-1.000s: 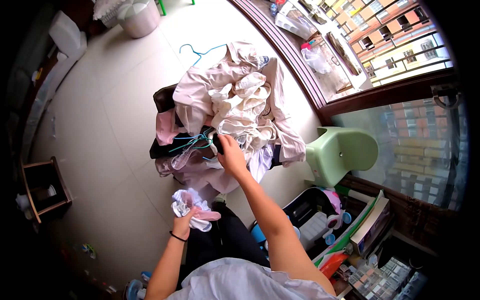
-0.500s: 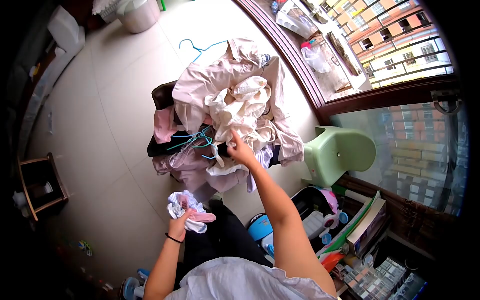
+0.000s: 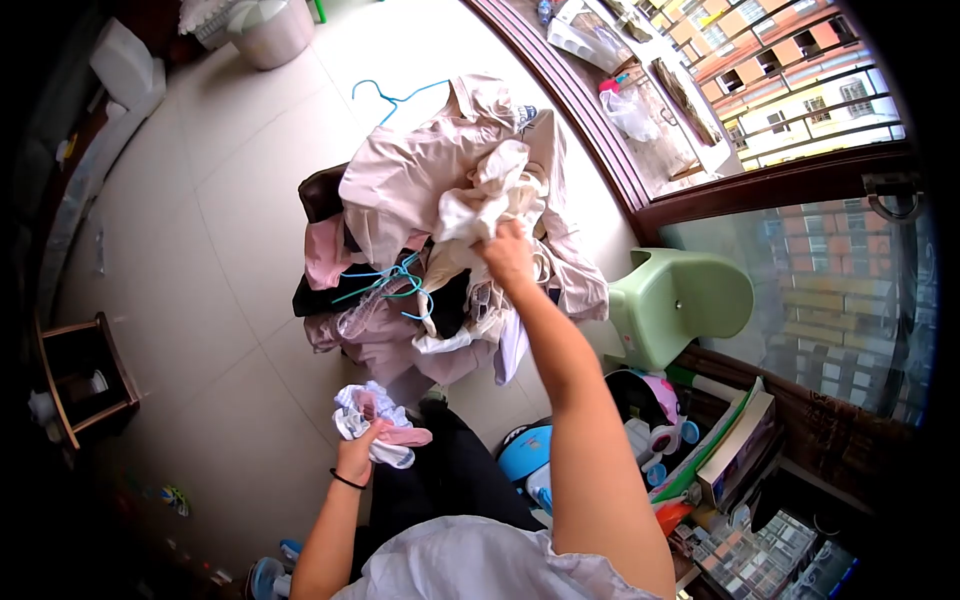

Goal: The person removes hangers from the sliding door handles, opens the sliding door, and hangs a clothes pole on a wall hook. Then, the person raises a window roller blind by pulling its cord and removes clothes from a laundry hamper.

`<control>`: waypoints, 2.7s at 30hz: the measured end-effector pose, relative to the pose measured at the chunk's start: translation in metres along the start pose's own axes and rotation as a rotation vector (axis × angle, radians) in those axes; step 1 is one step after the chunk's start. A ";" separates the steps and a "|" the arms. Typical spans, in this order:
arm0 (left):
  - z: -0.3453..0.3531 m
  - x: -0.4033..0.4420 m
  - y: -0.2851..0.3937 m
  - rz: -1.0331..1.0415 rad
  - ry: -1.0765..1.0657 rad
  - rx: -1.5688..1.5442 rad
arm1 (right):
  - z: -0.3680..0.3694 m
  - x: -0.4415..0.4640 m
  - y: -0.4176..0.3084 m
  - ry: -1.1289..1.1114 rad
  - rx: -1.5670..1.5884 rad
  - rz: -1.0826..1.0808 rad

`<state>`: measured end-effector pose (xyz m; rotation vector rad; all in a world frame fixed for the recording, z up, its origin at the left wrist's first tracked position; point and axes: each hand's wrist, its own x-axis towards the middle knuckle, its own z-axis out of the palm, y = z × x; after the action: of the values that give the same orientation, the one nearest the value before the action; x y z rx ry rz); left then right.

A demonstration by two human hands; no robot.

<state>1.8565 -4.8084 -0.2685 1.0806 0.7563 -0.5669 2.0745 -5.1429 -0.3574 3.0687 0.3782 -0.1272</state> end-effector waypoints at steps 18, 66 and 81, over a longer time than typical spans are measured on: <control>-0.005 0.006 -0.005 -0.040 -0.004 0.014 | -0.017 -0.074 0.024 0.175 0.794 0.344; -0.041 0.010 -0.019 -0.041 0.149 0.065 | 0.003 0.009 -0.075 0.049 0.195 -0.321; -0.039 0.012 -0.026 -0.035 0.112 0.111 | 0.039 0.023 -0.093 0.122 0.385 -0.308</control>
<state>1.8345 -4.7822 -0.3028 1.2116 0.8506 -0.5866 2.0713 -5.0494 -0.4018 3.3755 0.9367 -0.0243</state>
